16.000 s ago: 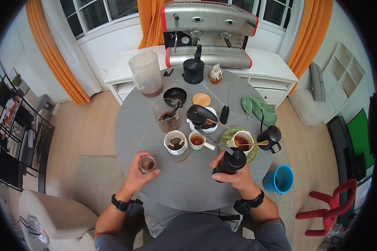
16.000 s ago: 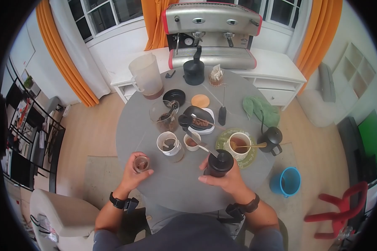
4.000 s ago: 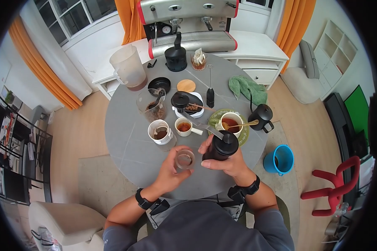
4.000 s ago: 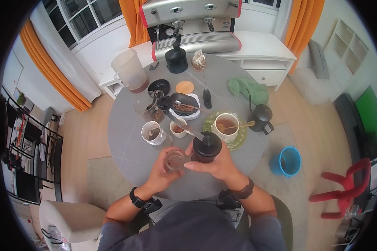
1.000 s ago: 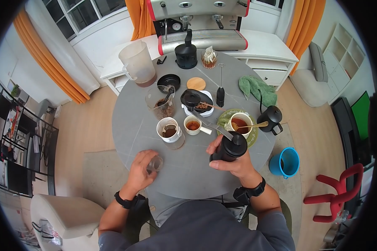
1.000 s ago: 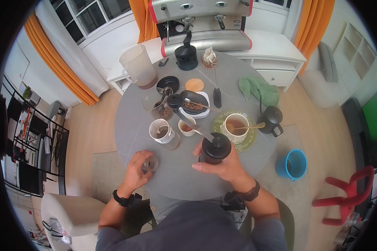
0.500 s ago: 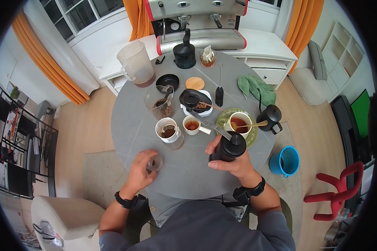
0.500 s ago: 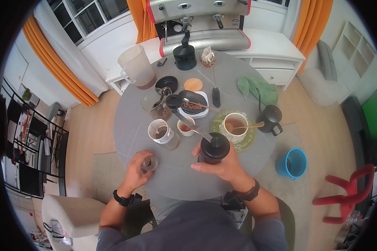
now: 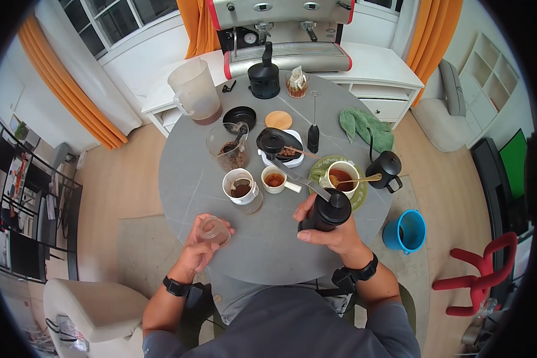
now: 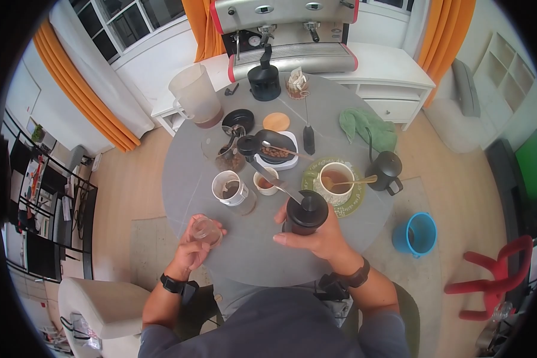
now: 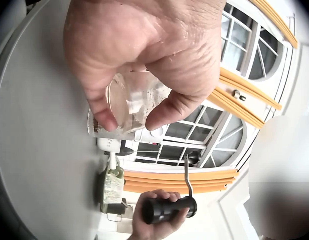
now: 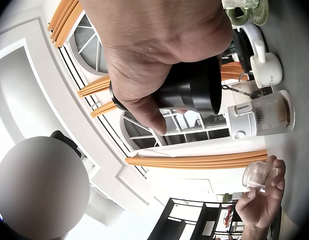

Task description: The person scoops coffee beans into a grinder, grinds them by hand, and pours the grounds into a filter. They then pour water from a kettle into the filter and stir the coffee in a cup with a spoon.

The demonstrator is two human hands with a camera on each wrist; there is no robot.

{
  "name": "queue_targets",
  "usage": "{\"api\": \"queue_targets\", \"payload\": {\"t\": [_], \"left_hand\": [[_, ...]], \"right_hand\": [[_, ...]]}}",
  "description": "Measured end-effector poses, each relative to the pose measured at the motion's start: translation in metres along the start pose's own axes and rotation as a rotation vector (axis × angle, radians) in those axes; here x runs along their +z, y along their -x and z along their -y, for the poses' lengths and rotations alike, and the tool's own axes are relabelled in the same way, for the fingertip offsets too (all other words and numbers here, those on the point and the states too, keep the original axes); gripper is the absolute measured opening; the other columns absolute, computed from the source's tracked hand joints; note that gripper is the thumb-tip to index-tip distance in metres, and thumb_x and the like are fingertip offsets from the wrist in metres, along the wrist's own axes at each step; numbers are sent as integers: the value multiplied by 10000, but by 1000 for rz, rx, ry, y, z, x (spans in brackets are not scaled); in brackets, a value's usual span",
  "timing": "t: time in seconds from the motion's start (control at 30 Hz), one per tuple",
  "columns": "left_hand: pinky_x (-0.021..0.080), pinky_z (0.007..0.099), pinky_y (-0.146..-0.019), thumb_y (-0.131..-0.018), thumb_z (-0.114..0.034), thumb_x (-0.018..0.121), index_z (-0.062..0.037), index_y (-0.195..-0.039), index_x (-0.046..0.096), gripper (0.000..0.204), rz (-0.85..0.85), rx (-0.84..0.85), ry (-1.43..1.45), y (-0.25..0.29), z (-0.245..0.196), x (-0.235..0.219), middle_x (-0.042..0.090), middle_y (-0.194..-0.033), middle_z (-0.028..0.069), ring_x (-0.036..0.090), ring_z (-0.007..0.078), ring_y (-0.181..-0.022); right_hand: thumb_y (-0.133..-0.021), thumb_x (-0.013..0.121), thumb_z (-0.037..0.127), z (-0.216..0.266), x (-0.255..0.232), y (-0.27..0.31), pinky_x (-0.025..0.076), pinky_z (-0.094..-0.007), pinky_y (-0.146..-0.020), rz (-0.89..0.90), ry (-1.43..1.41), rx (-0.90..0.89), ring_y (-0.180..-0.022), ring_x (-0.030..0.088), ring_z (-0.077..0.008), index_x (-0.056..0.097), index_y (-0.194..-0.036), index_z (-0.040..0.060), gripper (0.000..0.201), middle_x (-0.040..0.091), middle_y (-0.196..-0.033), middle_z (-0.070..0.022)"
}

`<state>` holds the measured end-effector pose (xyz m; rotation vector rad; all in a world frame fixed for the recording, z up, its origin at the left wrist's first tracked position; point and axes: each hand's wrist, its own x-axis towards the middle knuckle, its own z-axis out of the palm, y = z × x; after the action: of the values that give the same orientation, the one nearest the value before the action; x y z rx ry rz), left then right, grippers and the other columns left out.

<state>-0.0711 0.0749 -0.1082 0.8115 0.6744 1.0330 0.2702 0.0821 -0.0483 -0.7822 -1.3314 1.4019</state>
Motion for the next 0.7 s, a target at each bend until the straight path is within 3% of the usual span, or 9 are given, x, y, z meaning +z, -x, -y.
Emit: {"api": "queue_targets", "payload": {"t": [0.1, 0.2, 0.27, 0.37, 0.5, 0.6, 0.7], "left_hand": [[534, 405, -927, -769, 37, 731, -153, -1312, 392, 667, 26, -70, 149, 0, 2, 2, 567, -1247, 143, 613, 334, -1181], [555, 384, -867, -795, 2, 758, -142, -1285, 408, 619, 23, -59, 134, 0, 6, 4, 574, -1217, 132, 635, 320, -1142], [565, 363, -832, -807, -13, 767, -116, -1247, 441, 557, -87, -94, -25, -1, 3, 8, 574, -1196, 117, 652, 292, -1106], [567, 368, -824, -808, -12, 764, -90, -1219, 470, 511, -197, -103, -65, -5, -4, 16, 579, -1169, 109, 656, 266, -1081], [565, 362, -800, -810, -17, 766, -81, -1203, 478, 491, -213, -81, -80, -4, -12, 16, 583, -1140, 102, 658, 250, -1059], [557, 349, -791, -811, -22, 770, -75, -1232, 477, 516, -147, -105, 79, -4, -11, 11, 590, -1138, 95, 655, 242, -1048], [549, 334, -774, -808, -32, 782, -71, -1270, 472, 558, -244, -123, -21, -4, -7, 9, 593, -1159, 94, 656, 244, -1040]], "right_hand": [[-670, 864, -45, -1, 0, 0, 506, -405, -923, 5, 1, -7, -1013, 640, -224, 566, -1117, 63, 548, 661, -978, -75], [-669, 863, -47, -1, 1, -1, 506, -406, -924, 5, -5, -10, -1013, 641, -224, 566, -1117, 60, 548, 661, -976, -75], [-668, 863, -47, 0, 1, 0, 506, -406, -925, 7, -4, -10, -1012, 641, -224, 567, -1116, 59, 548, 661, -974, -75], [-667, 862, -49, 1, 0, 0, 506, -409, -927, 4, 3, -14, -1008, 643, -225, 567, -1115, 58, 547, 661, -972, -77], [-666, 861, -53, 0, -1, 1, 506, -411, -931, 2, 10, -10, -1009, 642, -224, 564, -1119, 58, 552, 661, -975, -79], [-668, 861, -54, 0, 0, 1, 506, -413, -934, 5, 6, -9, -1011, 641, -223, 563, -1120, 59, 553, 661, -977, -79], [-672, 860, -54, 0, 0, 1, 505, -414, -937, 8, -3, -15, -1012, 640, -222, 563, -1120, 60, 550, 661, -978, -78]]}}
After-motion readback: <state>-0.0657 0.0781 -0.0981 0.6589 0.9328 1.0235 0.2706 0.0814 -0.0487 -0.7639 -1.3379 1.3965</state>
